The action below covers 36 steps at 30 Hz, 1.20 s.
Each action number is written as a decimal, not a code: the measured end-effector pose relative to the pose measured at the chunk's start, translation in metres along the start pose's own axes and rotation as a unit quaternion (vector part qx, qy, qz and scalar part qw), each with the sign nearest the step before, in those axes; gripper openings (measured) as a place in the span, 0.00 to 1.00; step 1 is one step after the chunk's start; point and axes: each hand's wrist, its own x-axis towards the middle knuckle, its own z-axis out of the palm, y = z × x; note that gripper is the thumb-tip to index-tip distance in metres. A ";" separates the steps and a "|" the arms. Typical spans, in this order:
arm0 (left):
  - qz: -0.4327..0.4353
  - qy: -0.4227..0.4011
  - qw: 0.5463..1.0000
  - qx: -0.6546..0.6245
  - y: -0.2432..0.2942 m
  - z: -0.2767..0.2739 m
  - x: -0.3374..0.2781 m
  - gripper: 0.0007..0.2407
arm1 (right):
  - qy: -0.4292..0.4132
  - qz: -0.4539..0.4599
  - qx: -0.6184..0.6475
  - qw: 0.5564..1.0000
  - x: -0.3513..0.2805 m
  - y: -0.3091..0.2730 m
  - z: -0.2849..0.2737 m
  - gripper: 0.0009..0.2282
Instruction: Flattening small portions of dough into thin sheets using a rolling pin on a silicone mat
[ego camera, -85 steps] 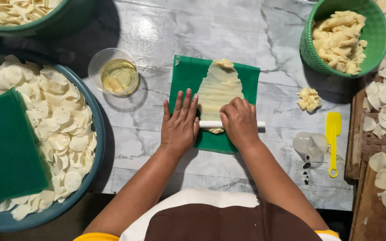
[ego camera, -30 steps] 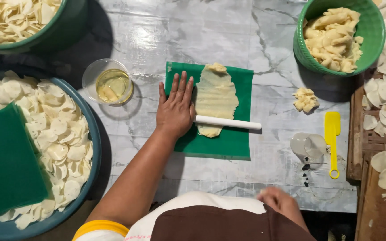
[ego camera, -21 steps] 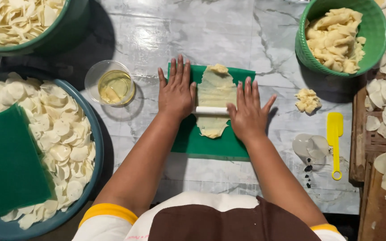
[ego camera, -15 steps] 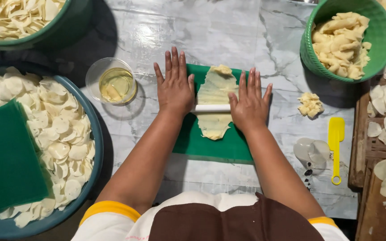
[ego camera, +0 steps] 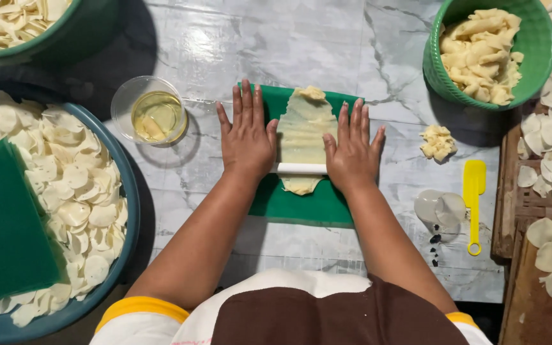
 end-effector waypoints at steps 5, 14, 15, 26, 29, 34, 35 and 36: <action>0.008 0.004 1.000 0.016 -0.001 0.004 -0.062 0.28 | 0.019 -0.055 -0.028 0.998 -0.071 -0.007 0.001 0.32; 0.198 0.213 0.957 -0.001 -0.052 0.053 -0.136 0.18 | 0.166 -0.188 0.043 0.967 -0.139 0.040 0.027 0.20; 0.213 0.213 0.954 -0.003 -0.055 0.060 -0.140 0.16 | 0.164 -0.195 0.049 0.966 -0.146 0.040 0.029 0.18; 0.263 0.205 0.943 0.025 -0.051 0.048 -0.092 0.09 | 0.146 -0.202 0.053 0.967 -0.121 0.031 0.018 0.13; 0.268 0.202 0.942 0.015 -0.054 0.052 -0.069 0.09 | 0.152 -0.196 0.050 0.967 -0.102 0.029 0.014 0.13; 0.270 0.245 0.931 -0.001 -0.047 0.036 -0.067 0.09 | 0.169 -0.208 0.055 0.962 -0.093 0.026 -0.003 0.15; 0.270 0.244 0.931 -0.002 -0.045 0.032 -0.074 0.09 | 0.168 -0.207 0.054 0.962 -0.099 0.025 -0.005 0.15; 0.268 0.240 0.933 -0.008 -0.044 0.028 -0.082 0.09 | 0.170 -0.209 0.052 0.961 -0.104 0.025 -0.007 0.16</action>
